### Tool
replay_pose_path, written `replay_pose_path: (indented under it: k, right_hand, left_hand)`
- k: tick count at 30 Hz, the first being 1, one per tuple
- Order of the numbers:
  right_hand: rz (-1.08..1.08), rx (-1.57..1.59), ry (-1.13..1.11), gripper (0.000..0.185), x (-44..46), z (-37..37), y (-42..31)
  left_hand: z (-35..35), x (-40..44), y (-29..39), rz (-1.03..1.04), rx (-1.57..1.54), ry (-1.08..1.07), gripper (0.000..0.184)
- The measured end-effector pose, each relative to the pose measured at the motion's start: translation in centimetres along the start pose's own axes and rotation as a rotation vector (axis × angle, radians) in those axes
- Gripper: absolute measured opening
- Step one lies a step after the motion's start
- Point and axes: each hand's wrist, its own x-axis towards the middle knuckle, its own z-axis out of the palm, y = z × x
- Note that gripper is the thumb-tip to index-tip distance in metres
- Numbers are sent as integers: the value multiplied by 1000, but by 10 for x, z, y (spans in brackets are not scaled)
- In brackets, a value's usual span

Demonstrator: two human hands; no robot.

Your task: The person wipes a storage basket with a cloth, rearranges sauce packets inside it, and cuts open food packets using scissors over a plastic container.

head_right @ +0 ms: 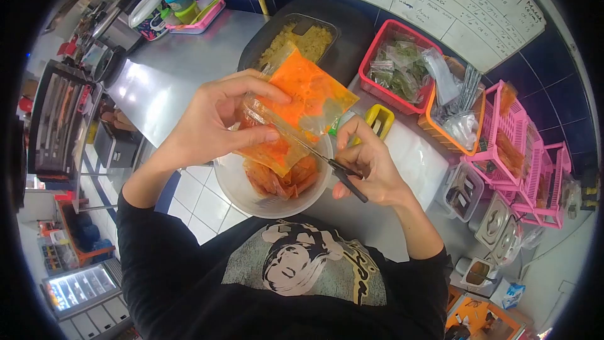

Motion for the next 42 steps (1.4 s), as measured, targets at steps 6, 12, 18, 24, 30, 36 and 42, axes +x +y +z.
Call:
replay_pose_path:
  k: [6, 12, 18, 24, 30, 36, 42]
  right_hand:
    - [94, 236, 82, 70, 6, 13, -7]
    - [134, 220, 107, 136, 8, 17, 1]
    - [92, 223, 96, 134, 9, 22, 9]
    - [42, 323, 123, 123, 6, 29, 29]
    - [97, 491, 75, 115, 4, 37, 26]
    - [69, 550, 75, 106, 2, 37, 31]
    - [-7, 561, 89, 109, 0, 41, 29]
  left_hand:
    - [7, -2, 3, -19, -1, -13, 34]
    - [12, -3, 3, 27, -15, -1, 33]
    - [12, -5, 2, 10, 15, -15, 32]
    - [19, -6, 7, -75, 7, -49, 34]
    - [25, -6, 6, -66, -19, -73, 34]
    - [28, -5, 1, -5, 26, -47, 34]
    - [32, -3, 9, -147, -168, -180, 35]
